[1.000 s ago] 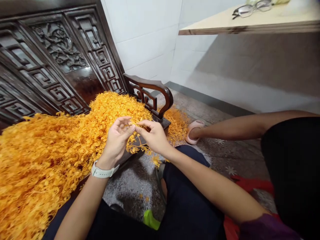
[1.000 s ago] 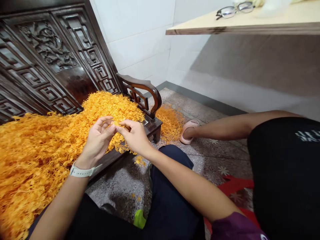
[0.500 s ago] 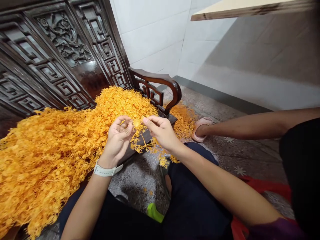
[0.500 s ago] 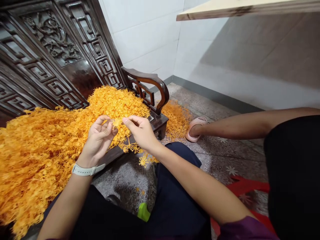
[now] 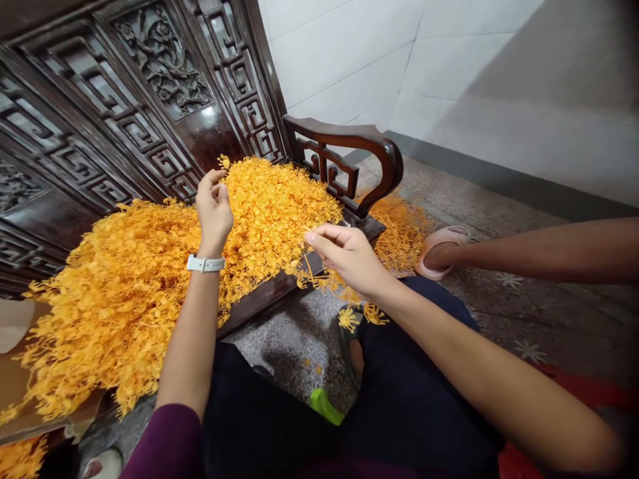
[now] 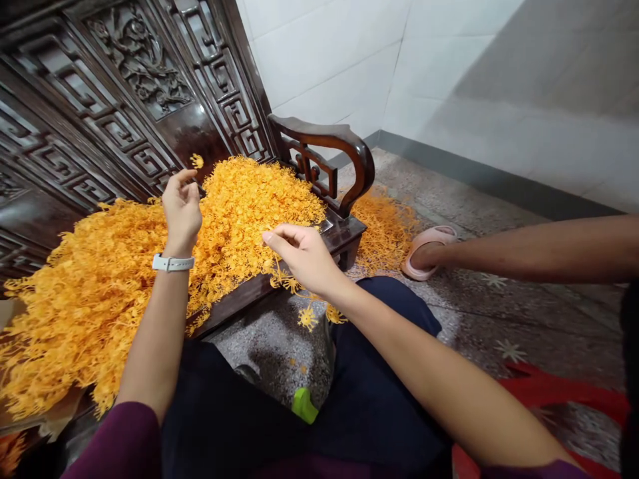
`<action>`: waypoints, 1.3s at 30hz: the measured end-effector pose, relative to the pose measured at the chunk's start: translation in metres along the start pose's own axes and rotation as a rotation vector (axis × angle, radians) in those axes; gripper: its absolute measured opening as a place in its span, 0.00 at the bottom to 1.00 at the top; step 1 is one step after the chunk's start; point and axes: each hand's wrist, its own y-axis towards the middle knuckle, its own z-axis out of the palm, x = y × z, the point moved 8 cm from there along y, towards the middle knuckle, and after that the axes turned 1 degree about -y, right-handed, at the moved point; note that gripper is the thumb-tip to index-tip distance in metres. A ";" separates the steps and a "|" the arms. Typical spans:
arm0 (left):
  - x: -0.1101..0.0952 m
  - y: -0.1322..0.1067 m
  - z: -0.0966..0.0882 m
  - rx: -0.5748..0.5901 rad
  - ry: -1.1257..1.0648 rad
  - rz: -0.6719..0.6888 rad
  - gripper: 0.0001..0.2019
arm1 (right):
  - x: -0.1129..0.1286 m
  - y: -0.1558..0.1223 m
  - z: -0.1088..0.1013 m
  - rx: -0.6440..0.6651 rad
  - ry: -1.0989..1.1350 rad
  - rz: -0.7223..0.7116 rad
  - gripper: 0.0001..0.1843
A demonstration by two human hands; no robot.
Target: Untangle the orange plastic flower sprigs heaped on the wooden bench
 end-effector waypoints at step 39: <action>0.054 -0.011 0.061 0.075 -0.019 -0.359 0.17 | -0.005 -0.009 0.001 0.137 -0.261 0.045 0.17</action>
